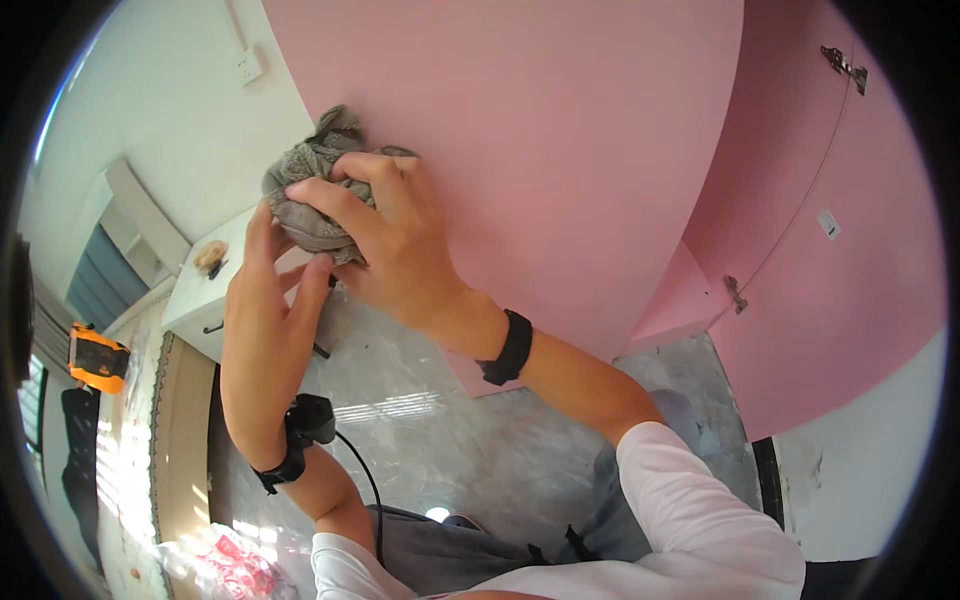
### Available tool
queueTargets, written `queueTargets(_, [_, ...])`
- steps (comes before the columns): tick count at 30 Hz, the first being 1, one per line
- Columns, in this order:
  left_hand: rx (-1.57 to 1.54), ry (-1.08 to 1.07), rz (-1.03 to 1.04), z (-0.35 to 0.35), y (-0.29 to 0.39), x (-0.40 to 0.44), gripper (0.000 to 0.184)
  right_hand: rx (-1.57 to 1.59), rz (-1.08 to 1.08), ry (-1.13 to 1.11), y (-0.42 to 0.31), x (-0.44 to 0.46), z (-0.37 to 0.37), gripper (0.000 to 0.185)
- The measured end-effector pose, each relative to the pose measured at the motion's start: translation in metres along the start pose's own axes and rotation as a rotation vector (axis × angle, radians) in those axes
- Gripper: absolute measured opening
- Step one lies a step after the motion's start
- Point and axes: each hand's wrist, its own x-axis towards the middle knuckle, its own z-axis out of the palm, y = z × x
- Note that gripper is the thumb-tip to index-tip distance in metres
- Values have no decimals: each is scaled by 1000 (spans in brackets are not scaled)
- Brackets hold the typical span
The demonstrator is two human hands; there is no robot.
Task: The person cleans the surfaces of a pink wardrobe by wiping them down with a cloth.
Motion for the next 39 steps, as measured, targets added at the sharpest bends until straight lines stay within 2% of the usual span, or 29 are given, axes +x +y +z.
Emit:
queueTargets(1, [-143, 0, -86, -2, 2, -1, 70, 82, 65, -55, -5, 4, -4, 58])
queueTargets(2, [-148, -5, -77, -3, 4, -1, 70, 72, 62, -50, -10, 8, -12, 58])
queueTargets(5, [-299, -13, 50, 4, 12, 4, 67, 139, 23, -138, -10, 15, -41, 55])
queueTargets(7, [-497, 119, 307, 28, 22, 17, 69, 258, -110, -96, 0, 18, -58, 61])
queueTargets(8, [-490, 182, 412, 39, 29, 26, 67, 251, -108, -107, 1, 19, -67, 61])
queueTargets(9, [-501, 183, 408, 53, 33, 34, 67, 203, -78, -67, 3, 21, -76, 62])
queueTargets(11, [-356, 316, 618, 85, 37, 52, 64, 182, 48, -12, 8, 25, -96, 58])
queueTargets(12, [-361, 311, 612, 104, 39, 68, 64, 217, 150, 5, 10, 25, -105, 54])
queueTargets(14, [130, 637, 905, 138, 43, 90, 47, 342, 359, 62, 26, 28, -121, 45])
queueTargets(15, [128, 668, 882, 148, 49, 90, 47, 503, 471, 54, 29, 32, -130, 41])
queueTargets(17, [67, 658, 819, 158, 61, 89, 48, 437, 486, -24, 31, 38, -147, 41])
queueTargets(21, [12, 654, 816, 184, 84, 92, 49, 418, 419, 21, 59, 28, -177, 38])
queueTargets(23, [-13, 657, 825, 198, 95, 94, 49, 384, 583, 73, 65, 25, -196, 39])
queueTargets(26, [-61, 652, 827, 220, 109, 94, 50, 285, 681, 151, 60, 29, -211, 39])
queueTargets(28, [-94, 653, 828, 238, 118, 93, 50, 288, 681, 106, 87, 28, -238, 43])
queueTargets(31, [-144, 725, 834, 255, 131, 93, 37, 228, 671, 17, 91, 41, -253, 48])
queueTargets(34, [-276, 604, 859, 249, 135, 90, 34, 48, 673, 83, 98, 42, -256, 55])
queueTargets(39, [-553, 289, 841, 228, 126, 81, 29, 220, 698, 108, 95, 43, -248, 65])
